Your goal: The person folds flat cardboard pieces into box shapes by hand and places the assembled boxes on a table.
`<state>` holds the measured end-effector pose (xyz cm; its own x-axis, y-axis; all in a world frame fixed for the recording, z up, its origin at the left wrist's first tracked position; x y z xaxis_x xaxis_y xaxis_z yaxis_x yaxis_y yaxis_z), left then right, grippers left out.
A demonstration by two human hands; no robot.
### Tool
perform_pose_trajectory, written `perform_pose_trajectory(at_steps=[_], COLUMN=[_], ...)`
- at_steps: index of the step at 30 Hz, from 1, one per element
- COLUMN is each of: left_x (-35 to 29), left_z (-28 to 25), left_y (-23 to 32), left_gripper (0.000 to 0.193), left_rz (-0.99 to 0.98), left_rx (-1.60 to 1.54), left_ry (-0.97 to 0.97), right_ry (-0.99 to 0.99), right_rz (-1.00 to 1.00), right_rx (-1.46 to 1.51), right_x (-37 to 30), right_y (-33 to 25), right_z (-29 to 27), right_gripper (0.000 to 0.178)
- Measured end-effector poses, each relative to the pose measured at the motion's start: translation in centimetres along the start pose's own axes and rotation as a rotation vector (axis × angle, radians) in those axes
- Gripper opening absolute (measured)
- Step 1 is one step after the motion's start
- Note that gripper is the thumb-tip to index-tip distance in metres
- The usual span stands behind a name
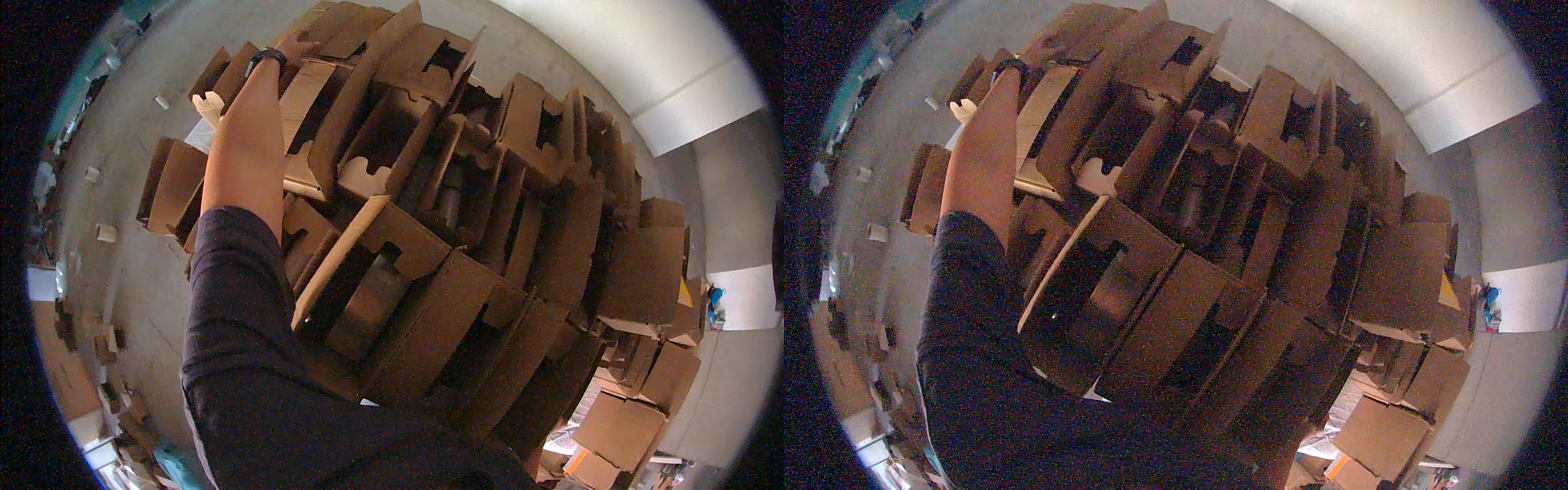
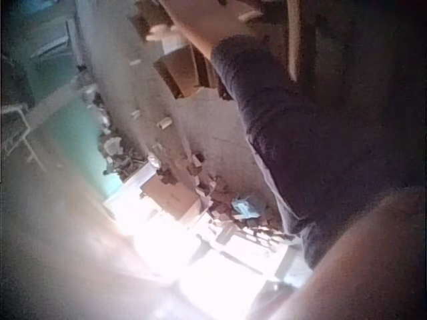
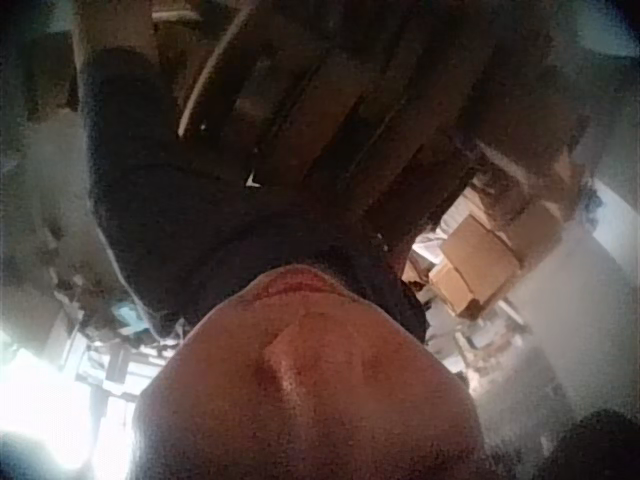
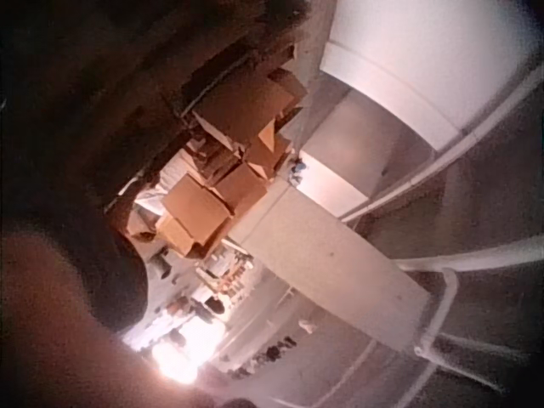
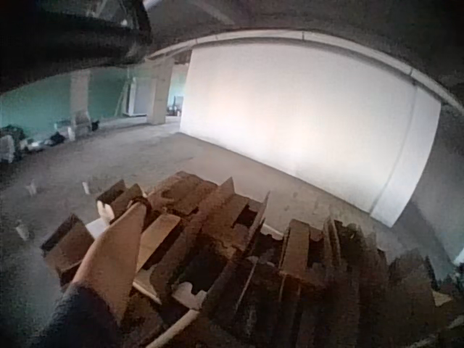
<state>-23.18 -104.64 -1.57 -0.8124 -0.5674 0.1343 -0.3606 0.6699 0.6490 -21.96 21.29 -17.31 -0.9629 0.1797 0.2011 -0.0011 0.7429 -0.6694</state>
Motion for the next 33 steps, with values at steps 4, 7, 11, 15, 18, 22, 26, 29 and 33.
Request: perform_pose_trajectory(at_steps=[4, 7, 11, 15, 18, 22, 26, 29, 33], left_x=[-2.2, -4.3, -7.7, -12.9, -18.8, -26.5, -28.1, -27.6, -26.8], left_z=[-0.9, 1.9, -5.5, -8.1, -5.7, 1.2, 11.6, 14.8, 16.0], left_y=[1.2, 9.5, 12.2, 20.9, 30.7, 39.8, 38.7, 33.9, 34.8], left_gripper=[0.07, 0.068, 0.059, 0.04, 0.032, 0.028, 0.042, 0.054, 0.059], left_rz=[-0.124, -0.114, -0.065, 0.075, 0.219, 0.583, 0.433, 0.339, 0.188], left_rx=[-0.153, -0.188, 0.414, 0.482, 0.2, 0.07, 0.462, 0.744, 0.837], left_ry=[-0.174, -0.18, 0.07, 0.282, 0.144, -0.099, -0.57, -0.7, -0.798], right_ry=[-0.01, 0.03, -0.015, -0.005, 0.007, -0.037, -0.091, -0.089, -0.129], right_rz=[-0.036, -0.039, -0.149, -0.307, 0.035, -0.074, -0.125, -0.175, -0.123], right_rx=[-0.014, -0.073, -0.087, -0.226, 0.202, 0.442, 0.233, 0.553, 0.616], right_x=[0.6, -0.4, 1.4, 2.3, 1.4, 1.3, 2.1, 0.5, 0.5], right_y=[0.1, 0.5, 0.9, 2.7, -0.1, 1.8, 1.3, -4.7, -4.7], right_z=[0.3, -2.0, 0.5, 1.5, 0.7, 2.4, 2.7, 3.6, 2.7], right_gripper=[0.03, 0.03, 0.031, 0.031, 0.037, 0.036, 0.028, 0.015, 0.012])
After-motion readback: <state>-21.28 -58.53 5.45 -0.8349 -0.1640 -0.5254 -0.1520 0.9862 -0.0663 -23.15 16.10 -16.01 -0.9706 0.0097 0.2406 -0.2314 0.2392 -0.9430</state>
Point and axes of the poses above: each hand's wrist, its own x-axis towards the middle knuckle, its own z-axis out of the palm, y = z × x, the point moved 7 cm from there along x, towards the middle knuckle, and after that the axes turned 12 degrees about -y, right-handed, at the moved point
